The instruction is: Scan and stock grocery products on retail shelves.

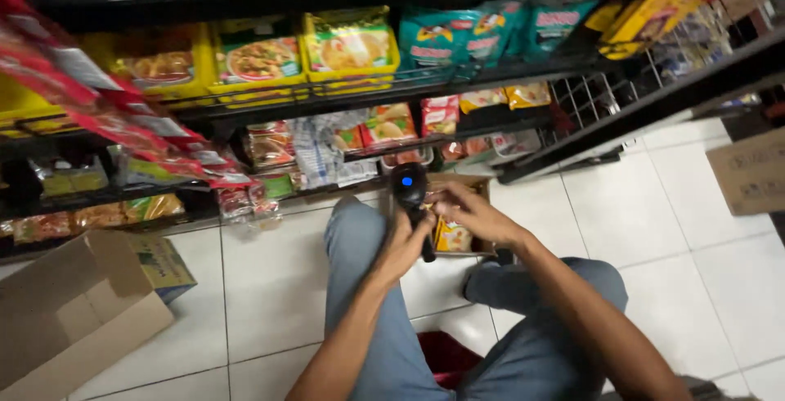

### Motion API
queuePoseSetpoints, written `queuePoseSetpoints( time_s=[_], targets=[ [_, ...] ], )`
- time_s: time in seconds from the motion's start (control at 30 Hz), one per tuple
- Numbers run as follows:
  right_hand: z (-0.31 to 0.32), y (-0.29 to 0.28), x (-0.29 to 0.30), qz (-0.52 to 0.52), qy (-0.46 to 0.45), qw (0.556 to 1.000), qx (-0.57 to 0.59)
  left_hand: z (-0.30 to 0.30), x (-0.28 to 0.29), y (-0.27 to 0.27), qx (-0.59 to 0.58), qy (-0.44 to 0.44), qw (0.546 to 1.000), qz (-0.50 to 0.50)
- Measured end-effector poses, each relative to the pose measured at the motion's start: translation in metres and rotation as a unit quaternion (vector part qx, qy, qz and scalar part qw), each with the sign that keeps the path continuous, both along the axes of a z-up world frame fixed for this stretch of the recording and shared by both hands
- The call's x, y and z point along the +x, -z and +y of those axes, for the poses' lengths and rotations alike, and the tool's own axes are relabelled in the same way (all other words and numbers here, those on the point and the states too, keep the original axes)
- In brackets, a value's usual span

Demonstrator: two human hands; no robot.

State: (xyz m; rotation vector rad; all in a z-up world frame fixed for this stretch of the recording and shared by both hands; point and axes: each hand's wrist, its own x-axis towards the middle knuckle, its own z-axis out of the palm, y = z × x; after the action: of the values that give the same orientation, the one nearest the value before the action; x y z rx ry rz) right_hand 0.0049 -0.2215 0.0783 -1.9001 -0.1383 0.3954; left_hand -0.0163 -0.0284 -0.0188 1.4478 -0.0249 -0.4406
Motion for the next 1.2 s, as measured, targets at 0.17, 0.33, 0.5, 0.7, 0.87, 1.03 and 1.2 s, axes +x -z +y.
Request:
queuePoseSetpoints(
  time_s=[0.17, 0.33, 0.5, 0.7, 0.87, 1.03, 1.2],
  targets=[
    [-0.025, 0.016, -0.033, 0.062, 0.003, 0.998, -0.022, -0.034, -0.023, -0.012, -0.034, 0.19, 0.979, -0.072],
    [-0.07, 0.028, -0.041, 0.18, 0.175, 0.947, 0.199, -0.042, -0.016, -0.028, -0.042, 0.254, 0.963, -0.083],
    [-0.127, 0.051, -0.025, 0.143, 0.364, 0.905, 0.167, -0.05, 0.014, 0.001, 0.107, 0.195, 0.97, -0.103],
    [-0.143, 0.041, 0.001, 0.08, 0.425, 0.817, 0.382, -0.072, 0.076, 0.154, 0.311, 0.238, 0.904, -0.169],
    [-0.147, 0.04, 0.016, 0.074, 0.461, 0.769, 0.436, -0.05, 0.059, 0.256, 0.491, 0.225, 0.834, -0.113],
    [-0.144, 0.033, 0.024, 0.095, 0.486, 0.753, 0.434, -0.055, 0.033, 0.21, 0.605, 0.277, 0.724, -0.182],
    [-0.147, 0.032, 0.032, 0.108, 0.48, 0.76, 0.424, -0.073, 0.046, 0.242, 0.62, 0.19, 0.712, -0.27]
  ],
)
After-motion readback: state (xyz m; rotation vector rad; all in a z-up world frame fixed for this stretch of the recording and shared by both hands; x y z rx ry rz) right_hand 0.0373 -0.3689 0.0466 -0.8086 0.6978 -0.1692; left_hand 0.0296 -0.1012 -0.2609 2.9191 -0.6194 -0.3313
